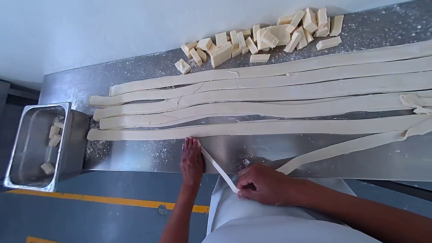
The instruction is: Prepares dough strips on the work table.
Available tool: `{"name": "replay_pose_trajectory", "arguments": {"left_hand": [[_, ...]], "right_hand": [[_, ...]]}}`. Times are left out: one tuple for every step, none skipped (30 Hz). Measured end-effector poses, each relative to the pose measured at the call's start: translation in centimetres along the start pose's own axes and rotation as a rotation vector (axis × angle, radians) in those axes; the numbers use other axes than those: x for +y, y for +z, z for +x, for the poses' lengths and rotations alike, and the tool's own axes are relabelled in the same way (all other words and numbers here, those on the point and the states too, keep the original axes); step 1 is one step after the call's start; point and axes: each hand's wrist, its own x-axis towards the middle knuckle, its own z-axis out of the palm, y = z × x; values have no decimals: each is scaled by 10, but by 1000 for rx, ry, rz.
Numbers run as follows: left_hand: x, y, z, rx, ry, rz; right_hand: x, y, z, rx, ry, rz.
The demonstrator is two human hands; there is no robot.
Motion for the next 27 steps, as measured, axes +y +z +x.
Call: {"name": "replay_pose_trajectory", "arguments": {"left_hand": [[4, 0, -3, -36, 33, 4], [7, -3, -4, -60, 53, -4], [8, -6, -4, -70, 52, -26], [6, -10, -2, -64, 32, -57], [2, -10, -1, -49, 8, -83], [-1, -8, -1, -46, -10, -103], [-2, -5, -2, -47, -12, -114], [-2, -1, -3, -42, 2, -121], [-1, 0, -3, -30, 20, -123], [0, 0, -1, -14, 30, -121], [-1, -2, 1, 3, 21, -123], [-2, -4, 3, 20, 0, -130], [-4, -8, 4, 30, -43, -164], [-4, -13, 6, 31, -123, -246], [-2, -19, 8, 22, -248, -380], [0, -26, 11, 8, -395, -549], [0, -33, 13, 0, -541, -740], [-1, -40, 16, 10, -673, -935], [-1, -46, 20, 19, -777, -1096], [-1, -51, 23, 17, -845, -1218], [0, -55, 25, 14, -891, -1291], [2, -57, 26, 16, -916, -1314], [4, -57, 27, 25, -914, -1282], [7, -55, 28, 41, -883, -1179], [8, -52, 29, 52, -820, -998], [8, -47, 29, 57, -723, -748], [7, -42, 27, 54, -596, -473]], "right_hand": [[-1, -1, 0, -10, -6, -15], [-2, -2, 1, -16, -11, -24], [-3, -2, 3, -17, -16, -25], [-3, -1, 4, -13, -23, -22], [-2, 0, 5, 1, -34, -17], [-2, 1, 5, 19, -43, -15], [-1, 2, 4, 48, -55, -13], [-1, 3, 3, 81, -61, -5], [0, 4, 1, 118, -63, 3], [1, 6, 0, 153, -54, 7], [3, 7, -2, 190, -39, 3], [5, 9, -4, 224, -16, 1], [7, 8, -7, 251, 17, 7], [9, 7, -9, 282, 49, 26], [12, 4, -11, 327, 77, 51], [15, 1, -14, 380, 107, 82], [18, -3, -17, 432, 145, 116], [21, -10, -19, 482, 189, 150], [25, -18, -21, 542, 227, 168], [27, -27, -23, 596, 261, 186], [27, -33, -25, 646, 286, 197], [27, -38, -27, 688, 301, 195], [25, -41, -29, 705, 305, 187], [22, -42, -31, 686, 294, 180], [18, -41, -32, 634, 260, 171], [13, -37, -32, 560, 214, 161], [9, -30, -30, 479, 158, 133]]}}
